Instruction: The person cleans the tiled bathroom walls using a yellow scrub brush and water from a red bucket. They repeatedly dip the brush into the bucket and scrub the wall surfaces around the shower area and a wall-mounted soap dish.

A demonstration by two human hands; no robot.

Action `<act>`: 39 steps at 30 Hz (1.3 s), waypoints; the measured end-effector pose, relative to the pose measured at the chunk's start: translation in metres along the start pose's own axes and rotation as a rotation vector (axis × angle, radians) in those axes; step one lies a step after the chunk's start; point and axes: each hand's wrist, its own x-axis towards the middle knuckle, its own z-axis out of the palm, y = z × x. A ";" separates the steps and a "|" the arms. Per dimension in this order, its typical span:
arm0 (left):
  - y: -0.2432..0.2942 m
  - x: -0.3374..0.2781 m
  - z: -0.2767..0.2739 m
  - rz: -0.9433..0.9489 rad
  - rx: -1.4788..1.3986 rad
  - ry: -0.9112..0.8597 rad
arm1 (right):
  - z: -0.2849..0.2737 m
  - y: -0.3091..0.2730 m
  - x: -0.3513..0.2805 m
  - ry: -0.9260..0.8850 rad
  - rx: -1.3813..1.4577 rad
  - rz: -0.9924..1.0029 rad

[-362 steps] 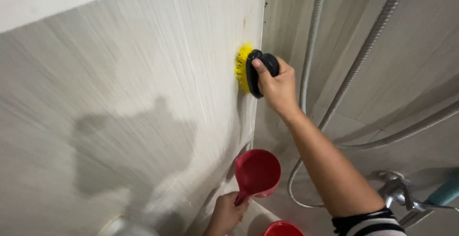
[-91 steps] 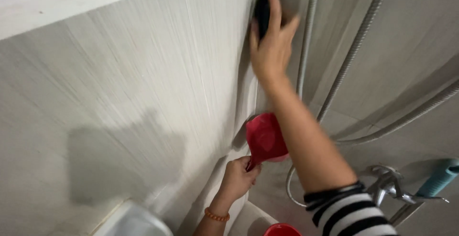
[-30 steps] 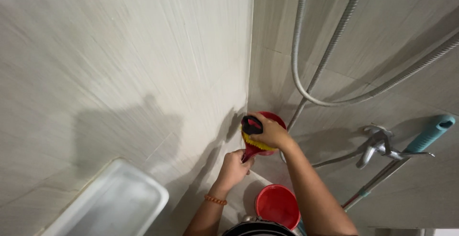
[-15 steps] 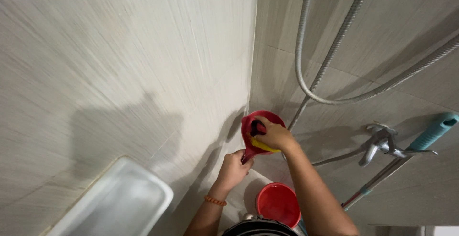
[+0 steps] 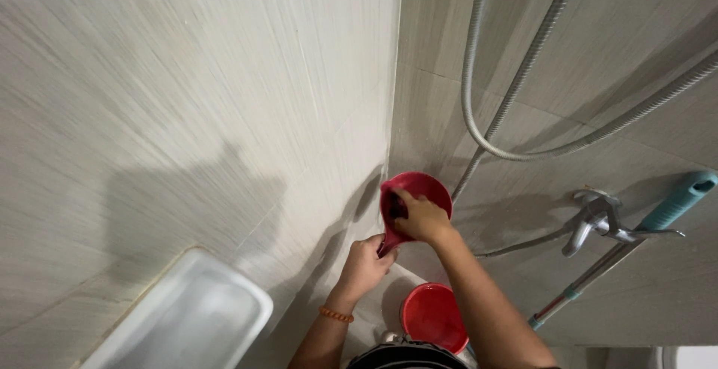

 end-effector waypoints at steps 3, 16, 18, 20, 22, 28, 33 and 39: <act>-0.006 -0.001 -0.001 -0.061 -0.058 -0.023 | -0.004 -0.001 -0.012 -0.033 0.086 -0.067; -0.011 -0.006 -0.007 -0.023 -0.048 -0.040 | -0.003 0.009 -0.036 -0.202 -0.010 -0.345; -0.017 -0.005 -0.005 -0.022 -0.055 -0.046 | -0.002 0.004 -0.043 -0.144 -0.019 -0.364; -0.023 -0.004 -0.004 0.000 -0.063 -0.023 | 0.001 -0.001 -0.050 -0.015 -0.025 -0.380; -0.021 -0.006 -0.005 -0.007 -0.046 -0.009 | 0.023 0.008 -0.047 0.092 -0.017 -0.460; -0.029 -0.006 -0.007 -0.045 -0.055 0.011 | 0.038 0.005 -0.050 0.293 -0.069 -0.584; -0.038 -0.005 -0.006 -0.100 -0.112 0.010 | 0.038 0.000 -0.054 0.278 -0.122 -0.582; -0.056 0.003 -0.005 -0.299 -0.222 -0.173 | 0.047 -0.002 -0.055 0.285 -0.191 -0.611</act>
